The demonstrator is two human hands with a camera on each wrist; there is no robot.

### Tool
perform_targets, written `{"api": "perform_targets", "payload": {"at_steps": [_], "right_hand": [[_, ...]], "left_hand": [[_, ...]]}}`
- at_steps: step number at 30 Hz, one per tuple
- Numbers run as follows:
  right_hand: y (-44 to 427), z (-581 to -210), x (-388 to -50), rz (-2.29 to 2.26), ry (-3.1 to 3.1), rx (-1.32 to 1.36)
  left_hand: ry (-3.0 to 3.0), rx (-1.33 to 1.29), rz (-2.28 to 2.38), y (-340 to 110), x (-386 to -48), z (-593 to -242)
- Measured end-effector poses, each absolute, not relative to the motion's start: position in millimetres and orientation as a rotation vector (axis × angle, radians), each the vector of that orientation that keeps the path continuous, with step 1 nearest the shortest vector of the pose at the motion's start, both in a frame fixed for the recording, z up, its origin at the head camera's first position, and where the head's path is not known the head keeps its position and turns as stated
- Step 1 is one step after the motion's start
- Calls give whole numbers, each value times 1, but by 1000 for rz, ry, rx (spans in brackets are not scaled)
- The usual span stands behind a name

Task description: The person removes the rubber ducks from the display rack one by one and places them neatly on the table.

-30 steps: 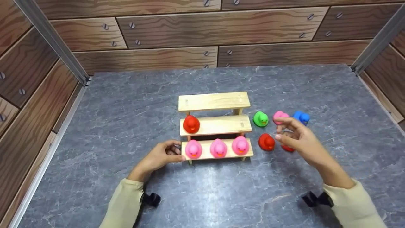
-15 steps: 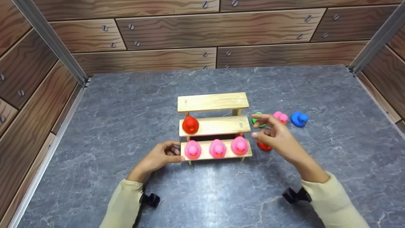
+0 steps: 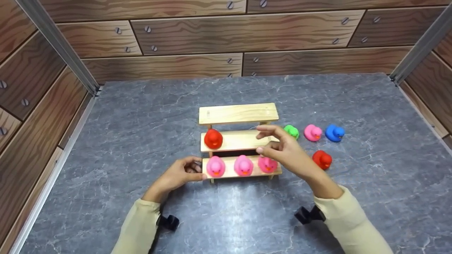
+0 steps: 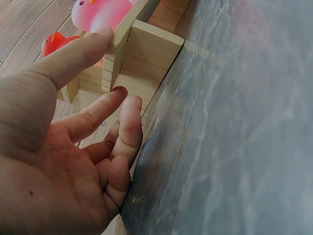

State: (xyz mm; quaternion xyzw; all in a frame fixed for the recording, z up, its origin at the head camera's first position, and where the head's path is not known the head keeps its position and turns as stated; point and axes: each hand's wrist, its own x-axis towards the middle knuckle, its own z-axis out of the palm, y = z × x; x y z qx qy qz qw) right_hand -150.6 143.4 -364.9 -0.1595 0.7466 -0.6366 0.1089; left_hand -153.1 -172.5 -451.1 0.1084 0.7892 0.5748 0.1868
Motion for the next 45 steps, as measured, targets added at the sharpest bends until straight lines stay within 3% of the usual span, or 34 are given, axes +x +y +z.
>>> {"api": "perform_targets", "payload": {"at_steps": [22, 45], "right_hand": [[84, -369, -159, -1681, 2315, -565], [50, -377, -170, -1598, 2496, -412]], "left_hand": [[2222, 292, 1597, -172, -153, -452], [2230, 292, 1591, -173, -154, -451]]}}
